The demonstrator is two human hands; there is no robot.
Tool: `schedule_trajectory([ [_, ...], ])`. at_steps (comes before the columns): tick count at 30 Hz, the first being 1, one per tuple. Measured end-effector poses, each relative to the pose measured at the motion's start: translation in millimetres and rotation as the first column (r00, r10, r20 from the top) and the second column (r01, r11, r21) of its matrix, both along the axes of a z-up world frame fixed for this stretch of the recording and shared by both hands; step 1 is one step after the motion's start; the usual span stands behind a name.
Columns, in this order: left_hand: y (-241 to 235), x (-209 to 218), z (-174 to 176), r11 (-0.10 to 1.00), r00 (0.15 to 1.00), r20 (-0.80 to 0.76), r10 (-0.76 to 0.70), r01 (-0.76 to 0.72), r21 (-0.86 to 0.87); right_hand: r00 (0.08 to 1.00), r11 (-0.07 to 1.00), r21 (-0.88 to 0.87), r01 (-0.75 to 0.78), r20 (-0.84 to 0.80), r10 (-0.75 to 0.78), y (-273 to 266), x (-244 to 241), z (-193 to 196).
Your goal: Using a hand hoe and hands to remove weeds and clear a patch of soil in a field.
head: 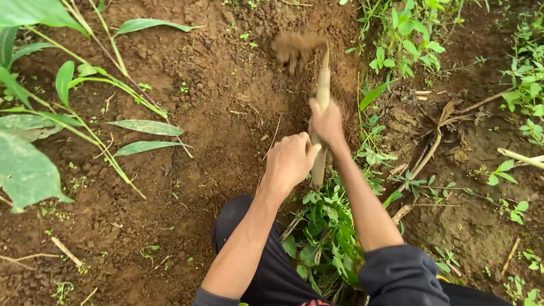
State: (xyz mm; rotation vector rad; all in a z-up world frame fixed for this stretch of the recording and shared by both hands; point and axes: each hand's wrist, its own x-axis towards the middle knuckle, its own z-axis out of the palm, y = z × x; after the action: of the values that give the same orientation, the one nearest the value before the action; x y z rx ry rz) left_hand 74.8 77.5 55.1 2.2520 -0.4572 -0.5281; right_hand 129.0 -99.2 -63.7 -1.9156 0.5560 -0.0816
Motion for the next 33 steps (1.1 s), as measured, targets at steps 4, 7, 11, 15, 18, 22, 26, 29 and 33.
schedule_trajectory([
  [4, -5.9, -4.5, 9.7, 0.998, 0.998, -0.007, -0.069, 0.069, 0.006, 0.989, 1.0, -0.006, -0.014, -0.148, 0.013, -25.3, -66.0, -53.4],
  [7, -11.6, -7.5, 16.9, 0.996, 0.996, 0.004, -0.092, 0.092, -0.003, 0.978, 1.0, 0.025, -0.01, -0.209, 0.015, -51.5, -87.4, -68.8],
  [11, -21.6, -8.4, 15.8, 0.988, 0.988, -0.005, -0.152, 0.151, -0.041, 0.999, 0.983, -0.186, 0.016, -0.03, -0.022, -62.4, -71.1, -48.2],
  [15, -28.0, -6.0, 16.9, 0.986, 0.986, -0.024, -0.165, 0.164, -0.027, 0.992, 0.989, -0.125, 0.079, 0.106, -0.066, -48.8, -19.3, 3.8],
  [18, -35.3, -3.0, 8.7, 0.986, 0.986, -0.022, -0.164, 0.164, 0.003, 0.992, 0.997, 0.041, 0.068, 0.101, -0.072, -48.1, 15.4, 18.8],
  [22, -48.7, 5.3, 0.9, 0.993, 0.994, 0.032, -0.106, 0.104, 0.052, 0.995, 0.998, -0.023, 0.061, -0.081, -0.063, -49.2, 4.0, -8.9],
  [26, -85.7, 39.9, -32.3, 0.99, 0.992, 0.122, 0.028, -0.011, -0.137, 0.993, 1.0, 0.006, 0.031, -0.113, -0.03, -71.8, -50.2, -79.5],
  [29, -115.2, 79.8, -56.7, 0.991, 0.936, 0.343, 0.072, -0.028, -0.131, 0.993, 0.991, 0.12, 0.052, -0.111, -0.038, -97.7, -85.7, -78.3],
  [33, -173.7, 135.1, -63.4, 1.0, 0.833, 0.553, -0.026, 0.026, 0.008, 0.978, 0.965, 0.17, 0.198, -0.104, -0.182, -137.6, -73.7, -98.9],
])
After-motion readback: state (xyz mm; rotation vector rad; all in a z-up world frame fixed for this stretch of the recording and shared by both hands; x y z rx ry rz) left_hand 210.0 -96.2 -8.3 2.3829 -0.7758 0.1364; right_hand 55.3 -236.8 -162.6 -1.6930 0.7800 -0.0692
